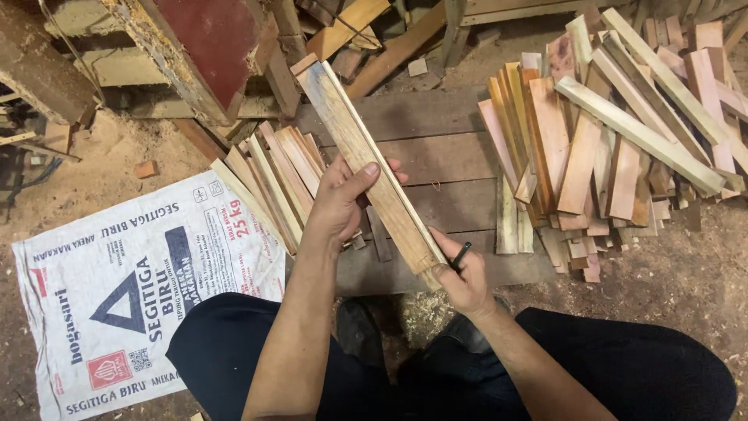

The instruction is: Inspecting and marking wooden slats with a pencil in a workshop

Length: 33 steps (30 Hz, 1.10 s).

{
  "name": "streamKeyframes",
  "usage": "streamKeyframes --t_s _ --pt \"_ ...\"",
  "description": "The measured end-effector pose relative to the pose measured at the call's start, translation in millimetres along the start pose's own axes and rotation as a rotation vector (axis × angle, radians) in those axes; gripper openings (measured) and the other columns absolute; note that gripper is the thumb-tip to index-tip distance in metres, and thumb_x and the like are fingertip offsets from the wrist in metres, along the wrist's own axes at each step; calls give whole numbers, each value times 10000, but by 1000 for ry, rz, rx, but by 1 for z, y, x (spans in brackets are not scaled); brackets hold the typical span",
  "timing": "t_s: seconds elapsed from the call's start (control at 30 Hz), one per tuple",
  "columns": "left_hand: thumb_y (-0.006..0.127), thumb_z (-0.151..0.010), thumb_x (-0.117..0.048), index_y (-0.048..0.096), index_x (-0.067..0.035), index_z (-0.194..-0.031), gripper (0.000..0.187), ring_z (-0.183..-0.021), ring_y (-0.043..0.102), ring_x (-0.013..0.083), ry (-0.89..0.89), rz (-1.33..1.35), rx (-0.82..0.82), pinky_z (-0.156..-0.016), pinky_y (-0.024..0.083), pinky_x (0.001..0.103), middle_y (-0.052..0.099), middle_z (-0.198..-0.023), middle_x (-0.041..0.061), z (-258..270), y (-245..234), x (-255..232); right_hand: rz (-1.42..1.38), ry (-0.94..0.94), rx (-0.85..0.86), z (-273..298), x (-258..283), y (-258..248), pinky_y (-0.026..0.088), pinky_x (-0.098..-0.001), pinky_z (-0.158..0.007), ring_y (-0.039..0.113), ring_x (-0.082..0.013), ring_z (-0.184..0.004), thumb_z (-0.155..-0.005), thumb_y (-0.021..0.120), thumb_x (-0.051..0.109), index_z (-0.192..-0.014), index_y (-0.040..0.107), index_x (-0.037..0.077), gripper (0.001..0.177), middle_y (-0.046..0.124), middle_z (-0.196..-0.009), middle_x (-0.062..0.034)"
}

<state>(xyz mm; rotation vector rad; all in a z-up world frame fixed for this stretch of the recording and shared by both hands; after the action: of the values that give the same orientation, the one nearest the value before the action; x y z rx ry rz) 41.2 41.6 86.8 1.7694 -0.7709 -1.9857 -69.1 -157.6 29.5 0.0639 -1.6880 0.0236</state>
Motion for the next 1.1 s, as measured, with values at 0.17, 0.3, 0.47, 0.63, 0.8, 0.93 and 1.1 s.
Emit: streamKeyframes --t_s 0.17,0.3,0.47,0.63,0.8,0.93,1.1 --pt "728 -897 -143 518 -86 -1164 344 -935 766 341 3 5 -4 -736 644 461 744 -1059 226 -1 -4 0 -44 1 31 0 -6 -1 477 -378 -1013 543 -204 -1205 -744 671 65 -1351 665 -56 619 702 -1304 -232" --pt "725 -903 -145 516 -88 -1168 342 -937 766 344 2 7 -1 -734 644 469 743 -1066 230 -1 -3 -2 24 -25 17 -3 5 1 534 -278 -812 584 -107 -1017 -737 682 82 -1334 696 -16 605 780 -1139 -172" --pt "722 -906 -145 515 -93 -1176 344 -933 768 323 -4 12 5 -733 647 449 747 -1058 214 -1 -1 -2 -36 -8 13 -4 15 6 505 -225 -669 587 -102 -891 -757 652 53 -1329 683 -31 579 783 -1065 -161" --pt "724 -902 -127 513 -87 -1180 351 -934 767 333 13 7 -13 -727 649 459 742 -1060 224 -2 -8 -3 39 -299 228 0 6 11 473 -196 -401 543 -84 -492 -877 637 35 -1575 279 -36 787 773 -1041 -174" --pt "716 -907 -121 501 -75 -1208 372 -941 764 346 47 12 -11 -735 647 476 735 -1065 240 -1 -7 -7 267 -506 -118 0 27 14 609 -412 -740 761 -379 -934 -598 973 69 -1206 719 -62 672 766 -1028 -272" --pt "714 -903 -110 503 -66 -1206 372 -938 761 358 58 16 -13 -731 647 476 731 -1064 255 2 -4 -10 342 -577 -146 1 45 17 620 -364 -753 763 -346 -948 -617 973 107 -1194 769 -3 622 783 -1051 -208" --pt "712 -907 -107 503 -72 -1208 369 -933 761 355 65 20 7 -733 646 480 732 -1061 254 3 0 -11 312 -587 -142 1 44 13 616 -386 -708 754 -385 -926 -572 960 48 -1122 790 3 577 773 -1036 -233"
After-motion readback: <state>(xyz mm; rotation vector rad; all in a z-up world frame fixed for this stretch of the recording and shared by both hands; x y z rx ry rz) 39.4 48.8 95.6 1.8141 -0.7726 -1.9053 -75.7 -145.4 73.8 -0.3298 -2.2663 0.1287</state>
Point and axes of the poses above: each hand's wrist, its own z-axis away from the middle knuckle, its own y-axis out of the palm, x = y × z, the point moved 6 cm from there along -z, towards the middle knuckle
